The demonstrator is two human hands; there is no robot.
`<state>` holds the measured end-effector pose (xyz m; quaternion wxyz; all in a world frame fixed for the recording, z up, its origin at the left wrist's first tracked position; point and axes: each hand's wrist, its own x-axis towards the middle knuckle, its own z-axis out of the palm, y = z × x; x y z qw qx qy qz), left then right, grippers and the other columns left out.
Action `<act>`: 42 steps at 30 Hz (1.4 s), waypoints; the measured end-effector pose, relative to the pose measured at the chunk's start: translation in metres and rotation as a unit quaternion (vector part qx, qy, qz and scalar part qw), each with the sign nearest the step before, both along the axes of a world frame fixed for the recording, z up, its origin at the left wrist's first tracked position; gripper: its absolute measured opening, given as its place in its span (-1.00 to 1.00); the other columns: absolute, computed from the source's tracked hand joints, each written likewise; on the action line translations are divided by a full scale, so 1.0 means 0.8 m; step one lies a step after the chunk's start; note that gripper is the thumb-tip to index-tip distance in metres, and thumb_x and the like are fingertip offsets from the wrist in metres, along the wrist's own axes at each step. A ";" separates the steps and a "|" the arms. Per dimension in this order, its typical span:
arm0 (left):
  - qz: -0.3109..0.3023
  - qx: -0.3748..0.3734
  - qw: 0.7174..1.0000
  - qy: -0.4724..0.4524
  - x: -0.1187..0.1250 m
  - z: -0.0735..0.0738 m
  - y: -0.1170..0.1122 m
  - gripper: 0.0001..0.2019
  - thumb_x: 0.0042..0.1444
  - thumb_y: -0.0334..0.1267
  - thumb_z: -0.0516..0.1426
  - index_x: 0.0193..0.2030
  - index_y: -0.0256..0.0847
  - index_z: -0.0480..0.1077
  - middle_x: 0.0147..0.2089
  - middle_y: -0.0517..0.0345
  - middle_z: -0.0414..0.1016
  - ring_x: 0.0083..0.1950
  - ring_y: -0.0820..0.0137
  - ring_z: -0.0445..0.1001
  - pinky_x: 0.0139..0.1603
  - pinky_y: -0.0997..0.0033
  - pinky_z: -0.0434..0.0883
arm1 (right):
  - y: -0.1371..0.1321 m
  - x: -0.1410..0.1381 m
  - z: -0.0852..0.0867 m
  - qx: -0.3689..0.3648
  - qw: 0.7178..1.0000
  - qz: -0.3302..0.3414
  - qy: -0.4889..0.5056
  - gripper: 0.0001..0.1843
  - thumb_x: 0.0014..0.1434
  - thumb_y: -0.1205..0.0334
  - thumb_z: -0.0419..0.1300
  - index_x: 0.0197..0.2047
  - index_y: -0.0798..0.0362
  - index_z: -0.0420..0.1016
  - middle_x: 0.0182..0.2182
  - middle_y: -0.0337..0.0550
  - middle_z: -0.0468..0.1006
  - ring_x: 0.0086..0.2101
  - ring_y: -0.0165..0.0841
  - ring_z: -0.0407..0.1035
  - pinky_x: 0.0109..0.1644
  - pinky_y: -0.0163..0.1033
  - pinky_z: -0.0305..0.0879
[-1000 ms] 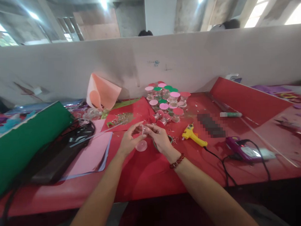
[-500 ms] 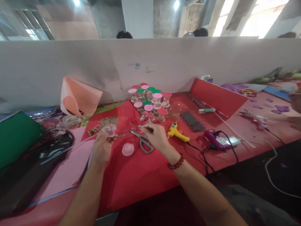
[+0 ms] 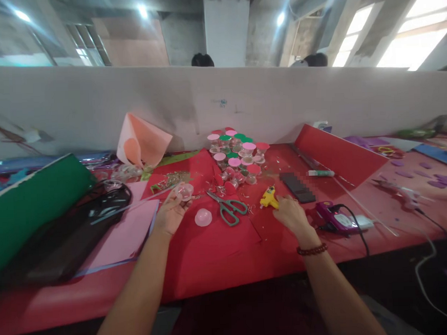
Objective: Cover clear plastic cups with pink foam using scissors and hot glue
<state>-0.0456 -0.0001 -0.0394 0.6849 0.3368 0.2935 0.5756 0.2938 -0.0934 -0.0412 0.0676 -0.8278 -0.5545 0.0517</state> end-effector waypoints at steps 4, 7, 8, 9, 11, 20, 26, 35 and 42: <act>-0.011 0.010 1.000 -0.026 -0.005 0.003 -0.003 -0.47 -0.02 -0.40 0.25 0.15 -0.10 0.37 -0.07 0.08 0.58 -0.17 0.39 0.56 -0.08 0.36 0.47 | 0.008 0.007 -0.013 0.011 1.000 0.006 0.000 -0.59 0.05 0.37 0.13 0.00 0.24 0.45 -0.09 0.19 0.48 -0.12 -0.14 0.45 -0.08 -0.19 0.27; -0.019 0.008 0.999 -0.046 -0.006 0.004 -0.004 -0.43 0.02 -0.41 0.22 0.21 -0.08 0.31 -0.01 0.05 0.57 -0.16 0.38 0.56 -0.06 0.33 0.47 | 0.008 0.013 -0.019 0.025 1.000 -0.005 -0.004 -0.52 0.04 0.38 0.13 0.07 0.21 0.40 -0.06 0.20 0.47 -0.18 -0.18 0.47 -0.16 -0.21 0.28; -0.022 0.007 0.998 -0.053 -0.007 0.004 -0.004 -0.43 0.03 -0.42 0.21 0.21 -0.07 0.30 0.01 0.05 0.56 -0.16 0.38 0.56 -0.06 0.33 0.47 | 0.007 0.015 -0.018 0.037 0.999 -0.010 -0.002 -0.53 0.04 0.38 0.12 0.07 0.20 0.40 -0.06 0.19 0.47 -0.19 -0.19 0.47 -0.18 -0.22 0.28; -0.024 0.006 0.998 -0.059 -0.006 0.003 -0.004 -0.43 0.03 -0.43 0.20 0.21 -0.07 0.30 0.02 0.04 0.56 -0.16 0.38 0.56 -0.07 0.34 0.47 | 0.006 0.017 -0.017 0.057 0.998 -0.014 0.005 -0.55 0.04 0.38 0.12 0.04 0.19 0.41 -0.08 0.17 0.48 -0.20 -0.20 0.46 -0.19 -0.23 0.27; -0.031 0.008 0.997 -0.068 -0.006 0.000 -0.004 -0.45 0.03 -0.44 0.21 0.20 -0.09 0.32 0.03 0.06 0.55 -0.15 0.39 0.56 -0.08 0.36 0.46 | 0.005 0.017 -0.007 0.119 0.991 -0.014 0.061 -0.64 0.03 0.36 0.14 -0.05 0.15 0.44 -0.17 0.08 0.52 -0.24 -0.23 0.45 -0.23 -0.25 0.26; -0.042 0.037 0.995 -0.082 -0.003 -0.007 -0.005 -0.38 -0.08 -0.47 0.25 0.18 -0.06 0.34 0.01 0.15 0.54 -0.04 0.37 0.53 0.09 0.33 0.37 | 0.031 -0.102 0.074 0.106 0.766 0.158 0.615 -0.54 -0.07 -0.17 0.31 -0.39 0.08 0.42 -0.71 -0.38 0.26 -0.67 -0.53 0.09 -0.61 -0.38 -0.01; -0.044 0.016 0.995 -0.093 -0.005 -0.014 0.000 -0.38 -0.06 -0.43 0.25 0.20 -0.06 0.31 -0.04 0.12 0.55 -0.02 0.33 0.52 0.08 0.30 0.35 | 0.063 -0.157 0.053 0.054 0.697 0.229 0.677 -0.49 -0.10 -0.22 0.35 -0.39 0.05 0.36 -0.73 -0.46 0.17 -0.70 -0.57 -0.01 -0.63 -0.40 -0.08; 0.046 -0.073 0.996 -0.013 0.008 -0.011 0.004 -0.66 -0.04 -0.32 0.25 -0.06 -0.11 0.47 -0.22 0.15 0.56 -0.32 0.45 0.49 -0.31 0.47 0.35 | 0.078 -0.143 0.020 0.053 0.686 0.205 0.696 -0.44 -0.08 -0.29 0.31 -0.42 0.08 0.38 -0.75 -0.46 0.12 -0.70 -0.58 -0.02 -0.61 -0.40 -0.11; 0.136 -0.095 0.982 0.088 0.023 -0.004 -0.028 -0.64 -0.10 -0.16 0.33 -0.11 -0.09 0.48 -0.11 0.20 0.55 -0.31 0.49 0.47 -0.28 0.48 0.34 | 0.079 -0.133 0.031 0.012 0.655 0.176 0.735 -0.51 -0.05 -0.17 0.36 -0.39 0.11 0.39 -0.72 -0.47 0.12 -0.70 -0.61 -0.02 -0.62 -0.41 -0.13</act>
